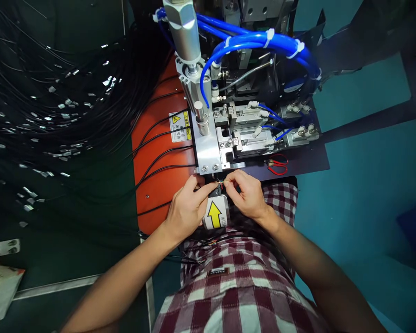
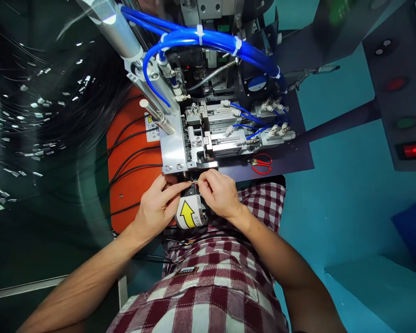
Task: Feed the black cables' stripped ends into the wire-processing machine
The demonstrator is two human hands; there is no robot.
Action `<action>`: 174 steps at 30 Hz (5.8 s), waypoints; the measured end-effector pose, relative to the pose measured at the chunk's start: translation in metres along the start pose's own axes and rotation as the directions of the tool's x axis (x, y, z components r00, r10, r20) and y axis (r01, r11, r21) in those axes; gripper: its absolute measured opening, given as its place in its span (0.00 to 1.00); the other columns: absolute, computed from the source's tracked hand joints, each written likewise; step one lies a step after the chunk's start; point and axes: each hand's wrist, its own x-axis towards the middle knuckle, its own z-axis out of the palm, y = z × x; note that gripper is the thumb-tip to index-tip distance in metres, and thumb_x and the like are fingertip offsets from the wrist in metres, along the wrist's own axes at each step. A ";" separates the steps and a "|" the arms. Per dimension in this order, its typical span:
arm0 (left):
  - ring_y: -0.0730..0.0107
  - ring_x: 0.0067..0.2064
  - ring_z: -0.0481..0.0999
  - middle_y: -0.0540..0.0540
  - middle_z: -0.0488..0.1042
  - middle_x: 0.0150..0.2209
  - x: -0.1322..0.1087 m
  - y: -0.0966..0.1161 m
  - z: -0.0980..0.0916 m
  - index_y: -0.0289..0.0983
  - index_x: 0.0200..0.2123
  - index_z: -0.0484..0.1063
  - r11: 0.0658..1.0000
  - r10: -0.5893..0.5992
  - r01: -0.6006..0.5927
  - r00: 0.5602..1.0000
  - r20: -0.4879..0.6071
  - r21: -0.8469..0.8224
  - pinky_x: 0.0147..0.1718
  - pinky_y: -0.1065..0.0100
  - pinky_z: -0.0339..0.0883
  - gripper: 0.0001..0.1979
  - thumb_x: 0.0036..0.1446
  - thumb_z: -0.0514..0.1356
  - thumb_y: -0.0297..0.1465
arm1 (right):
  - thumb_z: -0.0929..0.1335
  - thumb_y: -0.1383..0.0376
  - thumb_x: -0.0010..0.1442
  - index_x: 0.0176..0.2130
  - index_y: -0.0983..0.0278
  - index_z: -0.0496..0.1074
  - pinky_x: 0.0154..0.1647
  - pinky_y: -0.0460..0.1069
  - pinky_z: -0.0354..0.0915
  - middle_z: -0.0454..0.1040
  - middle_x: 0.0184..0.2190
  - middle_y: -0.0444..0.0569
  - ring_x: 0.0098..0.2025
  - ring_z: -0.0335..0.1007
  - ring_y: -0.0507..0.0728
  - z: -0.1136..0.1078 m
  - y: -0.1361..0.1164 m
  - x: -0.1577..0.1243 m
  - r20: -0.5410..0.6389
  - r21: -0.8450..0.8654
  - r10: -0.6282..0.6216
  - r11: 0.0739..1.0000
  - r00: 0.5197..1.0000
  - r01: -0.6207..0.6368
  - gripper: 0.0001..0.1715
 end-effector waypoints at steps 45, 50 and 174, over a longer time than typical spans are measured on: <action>0.69 0.37 0.71 0.44 0.67 0.37 0.002 0.002 0.000 0.37 0.47 0.75 1.000 -0.024 0.024 0.999 0.022 0.001 0.36 0.69 0.69 0.16 0.60 0.51 0.23 | 0.64 0.63 0.60 0.31 0.62 0.65 0.22 0.46 0.56 0.62 0.20 0.40 0.21 0.58 0.50 0.011 -0.005 -0.003 0.167 0.465 0.415 0.767 0.894 -0.443 0.07; 0.68 0.38 0.71 0.44 0.67 0.38 0.002 0.001 0.000 0.37 0.47 0.74 1.000 -0.008 0.008 1.000 0.026 0.006 0.37 0.68 0.70 0.16 0.60 0.52 0.23 | 0.64 0.65 0.59 0.30 0.63 0.67 0.28 0.47 0.58 0.67 0.24 0.43 0.26 0.61 0.51 0.005 -0.013 -0.001 0.005 0.212 0.356 0.913 0.935 -0.349 0.06; 0.62 0.38 0.70 0.41 0.70 0.36 0.003 0.000 -0.002 0.35 0.45 0.76 0.970 0.055 -0.064 0.998 0.043 0.235 0.34 0.65 0.66 0.15 0.60 0.52 0.23 | 0.65 0.64 0.60 0.30 0.62 0.69 0.25 0.45 0.55 0.65 0.19 0.41 0.22 0.60 0.50 0.009 -0.020 0.006 -0.086 -0.084 0.215 0.971 0.973 -0.222 0.07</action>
